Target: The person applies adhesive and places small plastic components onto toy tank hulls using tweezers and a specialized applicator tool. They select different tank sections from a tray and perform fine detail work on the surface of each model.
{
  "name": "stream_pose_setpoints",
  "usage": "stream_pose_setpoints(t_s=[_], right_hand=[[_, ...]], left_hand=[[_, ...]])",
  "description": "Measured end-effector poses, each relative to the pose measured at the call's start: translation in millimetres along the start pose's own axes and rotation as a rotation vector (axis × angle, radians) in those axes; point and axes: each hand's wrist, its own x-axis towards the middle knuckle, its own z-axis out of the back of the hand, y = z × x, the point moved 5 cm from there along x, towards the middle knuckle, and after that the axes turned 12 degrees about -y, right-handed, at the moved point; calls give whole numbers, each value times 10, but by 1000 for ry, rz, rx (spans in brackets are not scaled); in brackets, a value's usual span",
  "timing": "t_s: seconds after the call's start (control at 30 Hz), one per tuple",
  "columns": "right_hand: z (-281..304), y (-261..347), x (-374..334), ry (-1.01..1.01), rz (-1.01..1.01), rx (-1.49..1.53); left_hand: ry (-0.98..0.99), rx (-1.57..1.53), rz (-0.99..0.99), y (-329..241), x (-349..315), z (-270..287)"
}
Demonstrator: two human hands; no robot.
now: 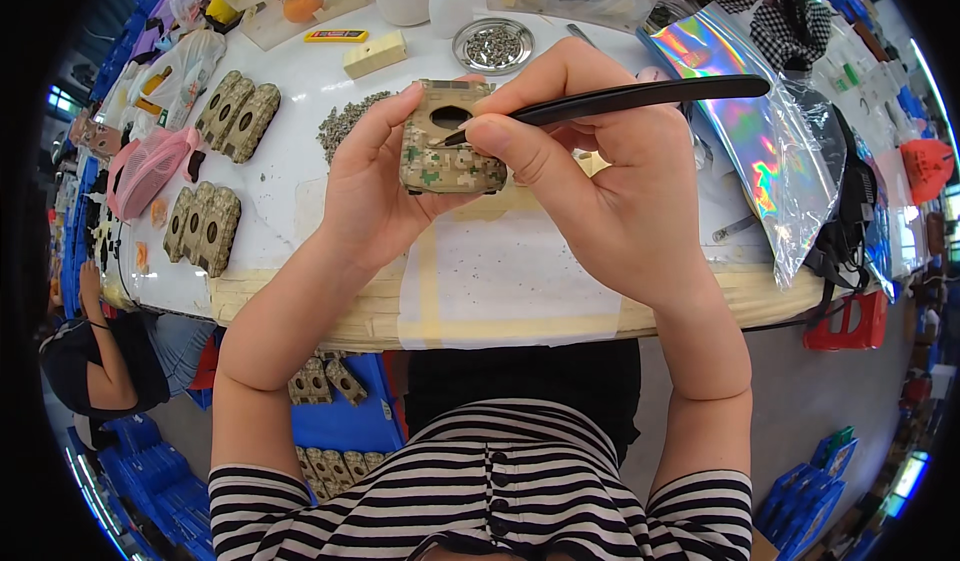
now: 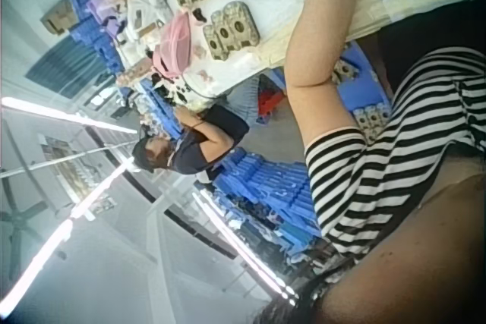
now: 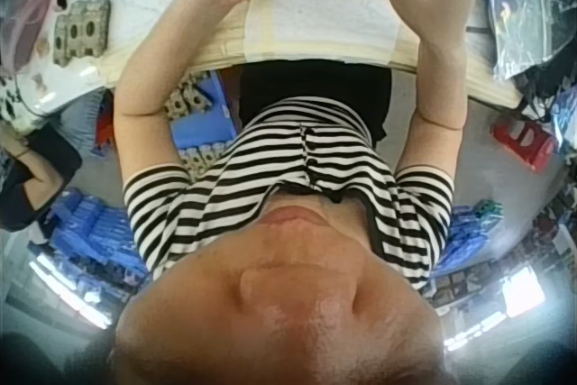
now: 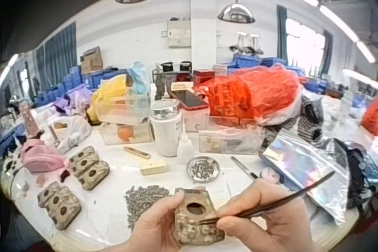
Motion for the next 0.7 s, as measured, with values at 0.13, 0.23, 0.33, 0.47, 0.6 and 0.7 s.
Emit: stream_pose_setpoints(t_s=[0.13, 0.23, 0.33, 0.47, 0.6, 0.7], right_hand=[[0, 2, 2, 0, 7, -4], [-1, -3, 3, 7, -1, -7], [5, -7, 4, -3, 4, 14], [4, -15, 1, -2, -8, 27], [9, -7, 2, 8, 5, 13], [5, -9, 4, 6, 7, 18]], left_hand=[[0, 8, 3, 3, 3, 9], [17, 2, 4, 7, 9, 9], [34, -3, 8, 5, 12, 2], [24, -6, 5, 10, 19, 5], [32, -3, -2, 12, 22, 12], [38, -2, -1, 10, 20, 8]])
